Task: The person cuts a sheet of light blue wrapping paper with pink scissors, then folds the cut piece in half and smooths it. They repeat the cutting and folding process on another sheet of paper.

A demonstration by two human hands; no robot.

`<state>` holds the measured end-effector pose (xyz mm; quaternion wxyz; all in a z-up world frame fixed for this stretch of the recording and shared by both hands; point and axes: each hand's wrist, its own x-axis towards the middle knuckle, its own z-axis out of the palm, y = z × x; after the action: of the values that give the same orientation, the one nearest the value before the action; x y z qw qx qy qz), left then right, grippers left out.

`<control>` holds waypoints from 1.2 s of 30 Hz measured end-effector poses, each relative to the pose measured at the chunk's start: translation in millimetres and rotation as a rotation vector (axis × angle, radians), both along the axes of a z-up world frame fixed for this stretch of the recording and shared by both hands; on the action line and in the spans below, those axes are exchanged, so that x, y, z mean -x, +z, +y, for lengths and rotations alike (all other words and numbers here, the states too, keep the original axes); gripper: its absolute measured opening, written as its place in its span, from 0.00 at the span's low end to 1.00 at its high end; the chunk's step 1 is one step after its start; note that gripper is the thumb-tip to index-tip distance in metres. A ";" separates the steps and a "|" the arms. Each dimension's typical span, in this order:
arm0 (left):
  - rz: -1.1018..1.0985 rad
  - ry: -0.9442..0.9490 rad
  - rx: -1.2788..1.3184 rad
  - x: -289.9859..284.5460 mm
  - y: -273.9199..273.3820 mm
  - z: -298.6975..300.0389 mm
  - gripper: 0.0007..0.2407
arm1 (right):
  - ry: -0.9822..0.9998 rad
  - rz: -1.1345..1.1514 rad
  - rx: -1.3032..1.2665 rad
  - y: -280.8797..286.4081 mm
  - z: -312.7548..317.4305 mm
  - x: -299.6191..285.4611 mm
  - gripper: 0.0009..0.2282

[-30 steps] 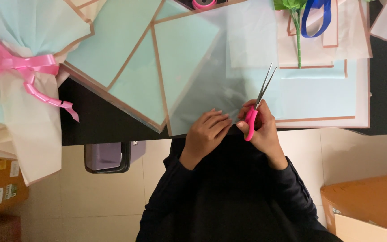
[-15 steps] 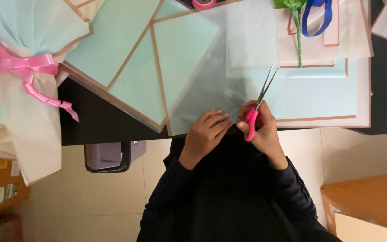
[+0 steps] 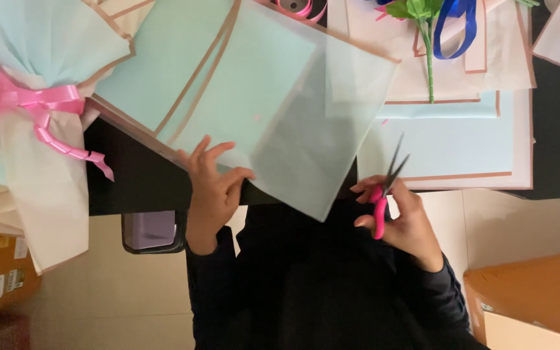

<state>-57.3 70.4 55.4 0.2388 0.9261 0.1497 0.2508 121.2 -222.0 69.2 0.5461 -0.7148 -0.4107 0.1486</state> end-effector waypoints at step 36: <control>0.134 -0.016 -0.210 -4.3 -47.1 -94.9 0.25 | 0.127 0.125 -0.172 -20.7 45.8 53.4 0.33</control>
<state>-53.0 -24.5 8.3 0.1322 0.9619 0.1307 0.2005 67.8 -176.2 48.5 0.6193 -0.6273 -0.4315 0.1916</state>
